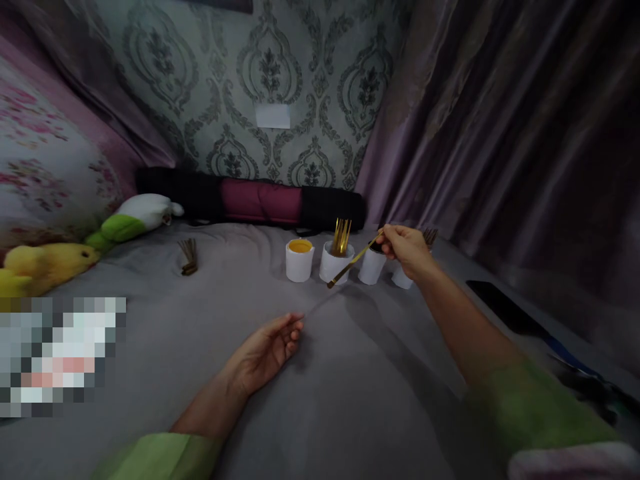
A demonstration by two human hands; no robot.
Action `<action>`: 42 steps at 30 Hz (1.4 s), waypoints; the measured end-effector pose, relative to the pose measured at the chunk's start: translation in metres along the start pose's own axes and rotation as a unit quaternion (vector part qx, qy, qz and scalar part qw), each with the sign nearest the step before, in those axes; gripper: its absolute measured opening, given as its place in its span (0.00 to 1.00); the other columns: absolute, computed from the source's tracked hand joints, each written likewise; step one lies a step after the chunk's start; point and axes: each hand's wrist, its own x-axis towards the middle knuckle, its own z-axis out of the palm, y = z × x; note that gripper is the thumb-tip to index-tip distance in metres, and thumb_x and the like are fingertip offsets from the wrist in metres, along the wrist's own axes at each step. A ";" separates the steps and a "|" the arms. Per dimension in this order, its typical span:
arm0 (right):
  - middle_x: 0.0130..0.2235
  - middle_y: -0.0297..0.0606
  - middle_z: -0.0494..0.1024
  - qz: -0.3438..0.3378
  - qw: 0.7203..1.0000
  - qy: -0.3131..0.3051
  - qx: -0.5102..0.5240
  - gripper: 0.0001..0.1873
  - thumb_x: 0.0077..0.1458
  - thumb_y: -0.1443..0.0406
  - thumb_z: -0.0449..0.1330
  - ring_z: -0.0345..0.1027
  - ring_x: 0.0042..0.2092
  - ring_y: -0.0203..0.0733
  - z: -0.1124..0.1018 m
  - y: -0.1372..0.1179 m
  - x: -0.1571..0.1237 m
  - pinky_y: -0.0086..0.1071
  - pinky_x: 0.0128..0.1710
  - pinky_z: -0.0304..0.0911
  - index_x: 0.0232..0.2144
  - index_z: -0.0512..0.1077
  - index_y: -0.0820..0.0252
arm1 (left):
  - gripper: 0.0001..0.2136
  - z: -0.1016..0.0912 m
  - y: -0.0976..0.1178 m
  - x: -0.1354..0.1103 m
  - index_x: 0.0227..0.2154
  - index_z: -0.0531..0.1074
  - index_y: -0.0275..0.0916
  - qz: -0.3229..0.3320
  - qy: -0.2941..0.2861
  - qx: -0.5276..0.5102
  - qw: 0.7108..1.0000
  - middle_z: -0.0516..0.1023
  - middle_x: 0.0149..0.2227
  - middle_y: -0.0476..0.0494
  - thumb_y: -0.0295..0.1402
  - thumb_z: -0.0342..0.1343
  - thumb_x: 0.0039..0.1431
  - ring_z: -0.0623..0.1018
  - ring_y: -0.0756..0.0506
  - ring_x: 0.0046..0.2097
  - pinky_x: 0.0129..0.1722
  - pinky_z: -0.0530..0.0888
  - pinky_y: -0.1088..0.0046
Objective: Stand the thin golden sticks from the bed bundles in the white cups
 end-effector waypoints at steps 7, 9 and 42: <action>0.21 0.33 0.68 -0.035 0.998 0.058 -0.015 0.11 0.53 0.63 0.53 0.55 0.16 0.25 -0.016 -0.017 0.026 0.20 0.10 0.47 0.22 0.66 0.64 | 0.07 0.001 0.002 0.000 0.35 0.70 0.28 -0.004 -0.001 -0.017 1.000 0.71 0.27 0.44 0.25 0.50 0.55 0.69 0.56 0.24 0.23 0.69 0.82; 0.21 0.33 0.68 -0.049 0.995 0.078 -0.024 0.11 0.53 0.64 0.53 0.55 0.16 0.25 -0.018 -0.020 0.033 0.20 0.10 0.47 0.22 0.66 0.63 | 0.07 0.001 0.002 0.000 0.35 0.70 0.28 -0.003 0.000 -0.018 1.000 0.71 0.27 0.44 0.25 0.50 0.54 0.69 0.56 0.24 0.23 0.69 0.82; 0.24 0.36 0.74 -0.160 0.932 -0.017 -0.324 0.13 0.54 0.64 0.48 0.60 0.17 0.27 0.034 -0.012 0.075 0.21 0.17 0.54 0.30 0.70 0.66 | 0.07 -0.001 0.002 0.002 0.35 0.70 0.28 0.000 -0.014 -0.034 0.999 0.71 0.27 0.45 0.26 0.50 0.54 0.69 0.55 0.24 0.22 0.68 0.82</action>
